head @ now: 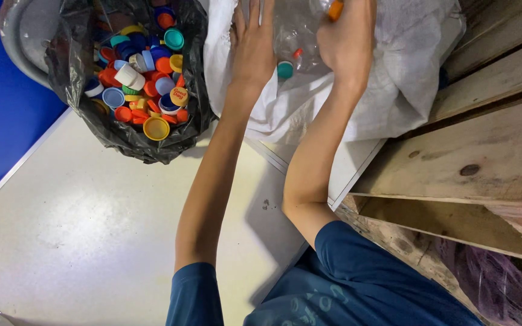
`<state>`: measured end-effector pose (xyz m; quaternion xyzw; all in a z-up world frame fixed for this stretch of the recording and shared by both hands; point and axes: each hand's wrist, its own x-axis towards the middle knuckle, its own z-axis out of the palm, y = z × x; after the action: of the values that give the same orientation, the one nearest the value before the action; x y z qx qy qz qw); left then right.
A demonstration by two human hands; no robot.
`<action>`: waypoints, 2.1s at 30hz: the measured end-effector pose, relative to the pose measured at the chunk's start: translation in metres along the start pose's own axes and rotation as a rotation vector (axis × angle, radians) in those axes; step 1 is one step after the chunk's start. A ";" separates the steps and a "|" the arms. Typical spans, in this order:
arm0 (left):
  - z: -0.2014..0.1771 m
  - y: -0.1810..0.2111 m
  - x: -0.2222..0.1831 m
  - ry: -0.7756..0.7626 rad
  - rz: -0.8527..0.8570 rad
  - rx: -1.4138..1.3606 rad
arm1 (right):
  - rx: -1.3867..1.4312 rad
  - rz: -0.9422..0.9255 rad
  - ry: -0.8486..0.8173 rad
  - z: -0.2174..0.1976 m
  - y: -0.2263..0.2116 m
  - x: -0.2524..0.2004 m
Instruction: The person repeatedly takes empty plastic bottles from a white sack and screws on various colored bottle caps from a black bag. The capped bottles are then placed into a second white sack on the right side of the table.
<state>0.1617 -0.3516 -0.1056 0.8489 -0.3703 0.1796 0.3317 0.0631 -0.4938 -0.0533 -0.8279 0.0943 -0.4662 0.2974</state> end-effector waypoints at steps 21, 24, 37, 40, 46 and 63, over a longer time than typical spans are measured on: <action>-0.114 0.003 -0.077 0.027 0.048 -0.213 | -0.166 0.104 -0.588 0.029 -0.064 0.005; -0.175 -0.007 -0.108 0.097 -0.191 -0.209 | 0.045 -0.162 -0.679 0.045 -0.090 -0.005; -0.301 -0.025 -0.220 0.209 -0.404 0.094 | -0.028 -0.637 -0.883 0.105 -0.217 -0.072; -0.314 -0.017 -0.241 0.195 -0.432 0.141 | -0.067 -0.625 -0.985 0.122 -0.216 -0.079; -0.314 -0.020 -0.259 0.253 -0.444 0.128 | -0.069 -0.664 -0.773 0.149 -0.186 -0.076; -0.422 0.066 -0.329 0.415 -0.507 0.270 | 0.513 -1.039 -0.994 0.061 -0.362 -0.146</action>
<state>-0.1297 0.0768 0.0436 0.8953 -0.0456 0.3077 0.3189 -0.0105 -0.1147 0.0285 -0.7833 -0.5635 -0.1261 0.2303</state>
